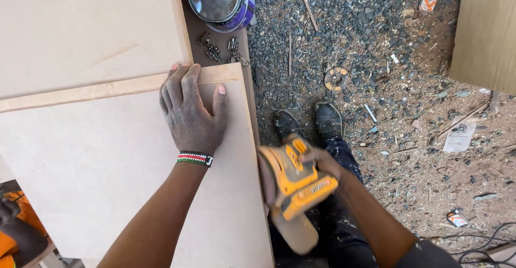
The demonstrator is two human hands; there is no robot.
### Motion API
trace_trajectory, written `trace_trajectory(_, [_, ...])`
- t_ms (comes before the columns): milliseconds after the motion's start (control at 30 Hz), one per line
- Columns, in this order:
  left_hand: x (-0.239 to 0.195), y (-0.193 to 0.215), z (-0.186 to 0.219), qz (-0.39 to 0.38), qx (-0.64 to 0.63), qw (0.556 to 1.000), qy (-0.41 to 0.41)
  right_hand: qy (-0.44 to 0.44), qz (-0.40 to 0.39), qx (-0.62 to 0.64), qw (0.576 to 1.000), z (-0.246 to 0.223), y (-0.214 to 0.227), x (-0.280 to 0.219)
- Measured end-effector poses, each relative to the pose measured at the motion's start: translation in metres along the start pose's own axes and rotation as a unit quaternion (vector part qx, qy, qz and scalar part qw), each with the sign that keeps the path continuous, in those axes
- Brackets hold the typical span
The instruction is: The person sands a rectangular piece of plywood using a sanding block and then switches to a yellow and black electric orbital sander. They smooth the edges and surface of the wood, moving the sander back and forth across the material.
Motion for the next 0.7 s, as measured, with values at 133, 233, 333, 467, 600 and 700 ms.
trace_trajectory(133, [0.000, -0.002, -0.002, 0.010, 0.020, 1.000, -0.008, 0.105, -0.001, -0.024, 0.994, -0.083, -0.032, 0.039])
trace_trajectory(233, [0.002, -0.003, -0.003, -0.002, 0.024, 1.000, -0.005, 0.192, -0.094, -0.090, 0.973, -0.150, -0.074, 0.038])
trace_trajectory(333, [0.001, 0.001, 0.002, -0.008, 0.018, 1.000, 0.001, 0.316, -0.100, -0.140, 0.933, -0.180, -0.118, 0.006])
trace_trajectory(467, [0.004, 0.009, 0.011, 0.009, 0.020, 1.000, -0.012, 0.412, -0.011, -0.218, 0.885, -0.166, -0.144, -0.051])
trace_trajectory(600, [0.004, 0.009, 0.008, 0.014, 0.022, 1.000, -0.014, 0.369, 0.054, -0.219, 0.902, -0.062, -0.083, -0.072])
trace_trajectory(700, [0.004, 0.009, 0.009, 0.021, 0.021, 0.999, -0.020, 0.252, 0.109, -0.183, 0.944, 0.010, -0.095, -0.134])
Point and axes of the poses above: each hand's wrist, its own x-axis towards the middle knuckle, its own y-axis out of the back of the hand, z = x × y, the point moved 2 cm from there along x, towards the middle knuckle, and after that the axes turned 4 degrees about -z, right-handed, at the moved point
